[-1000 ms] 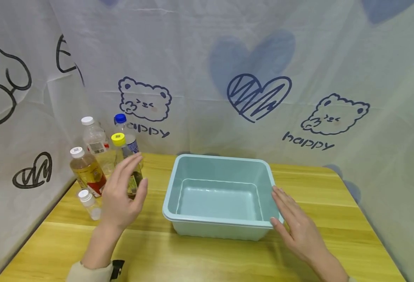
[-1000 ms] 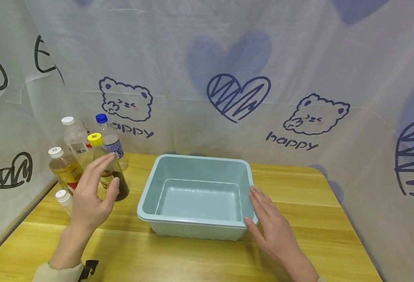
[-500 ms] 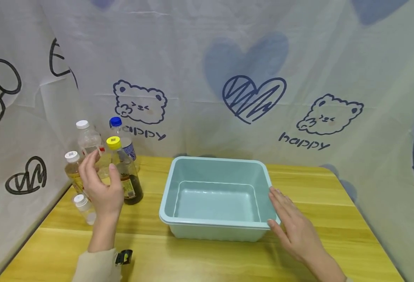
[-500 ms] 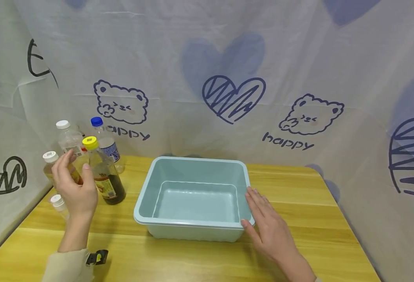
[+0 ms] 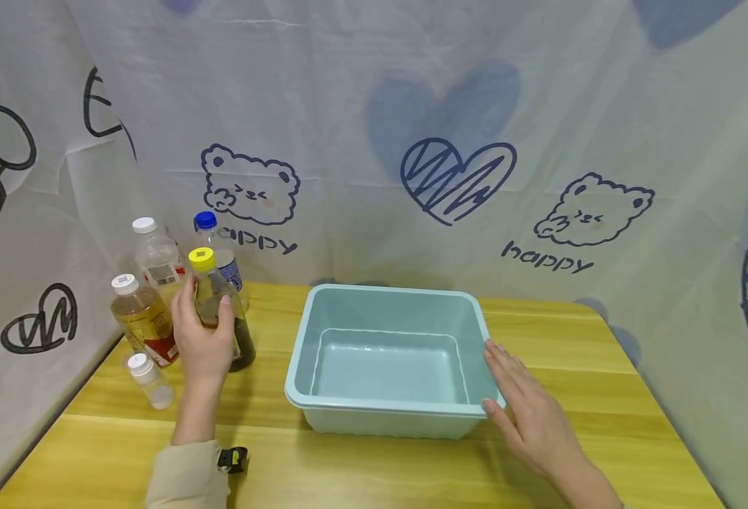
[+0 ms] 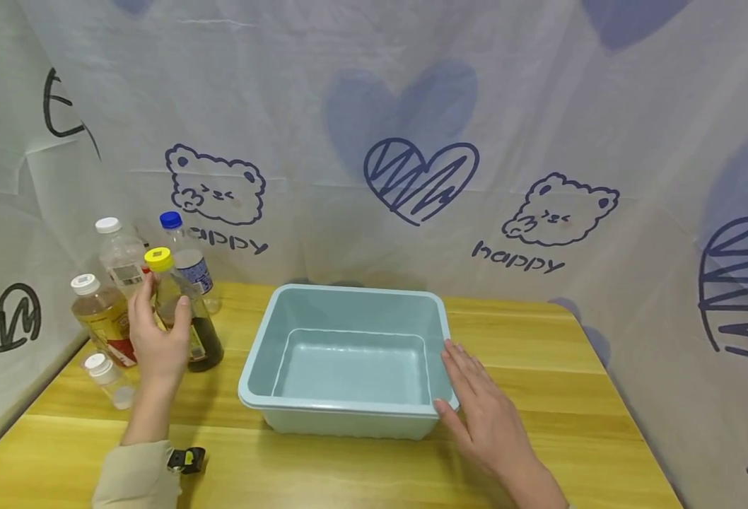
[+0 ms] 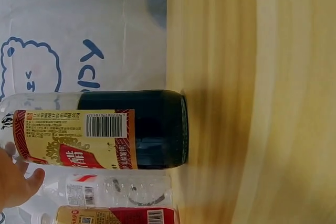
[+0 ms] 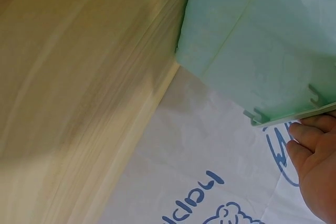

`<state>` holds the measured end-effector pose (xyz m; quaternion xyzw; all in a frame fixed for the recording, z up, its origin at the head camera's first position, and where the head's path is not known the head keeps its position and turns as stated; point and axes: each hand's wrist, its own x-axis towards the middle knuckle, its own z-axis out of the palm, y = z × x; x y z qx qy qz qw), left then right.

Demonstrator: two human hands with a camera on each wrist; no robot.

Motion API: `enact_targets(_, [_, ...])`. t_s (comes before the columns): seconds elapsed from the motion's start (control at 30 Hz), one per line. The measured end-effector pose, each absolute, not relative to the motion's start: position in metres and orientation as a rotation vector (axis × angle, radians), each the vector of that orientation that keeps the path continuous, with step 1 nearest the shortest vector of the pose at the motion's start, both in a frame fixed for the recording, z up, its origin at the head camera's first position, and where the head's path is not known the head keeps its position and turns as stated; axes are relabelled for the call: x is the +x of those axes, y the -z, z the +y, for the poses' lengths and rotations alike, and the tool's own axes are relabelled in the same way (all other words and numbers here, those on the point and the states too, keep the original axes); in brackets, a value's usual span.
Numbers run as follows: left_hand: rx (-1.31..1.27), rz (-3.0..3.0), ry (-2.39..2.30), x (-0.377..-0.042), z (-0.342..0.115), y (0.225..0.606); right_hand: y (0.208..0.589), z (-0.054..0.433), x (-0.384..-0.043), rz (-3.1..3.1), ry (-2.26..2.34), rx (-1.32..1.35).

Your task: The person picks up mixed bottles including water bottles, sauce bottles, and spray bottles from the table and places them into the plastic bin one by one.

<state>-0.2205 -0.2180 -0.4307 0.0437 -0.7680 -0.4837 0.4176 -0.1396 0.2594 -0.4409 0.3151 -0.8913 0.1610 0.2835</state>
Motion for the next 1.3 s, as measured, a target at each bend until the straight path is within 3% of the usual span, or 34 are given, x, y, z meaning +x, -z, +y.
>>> enact_targets(1.3, [-0.035, -1.87, 1.076, -0.224, -0.22, 0.439, 0.441, 0.261, -0.137, -2.413, -0.438, 0.818])
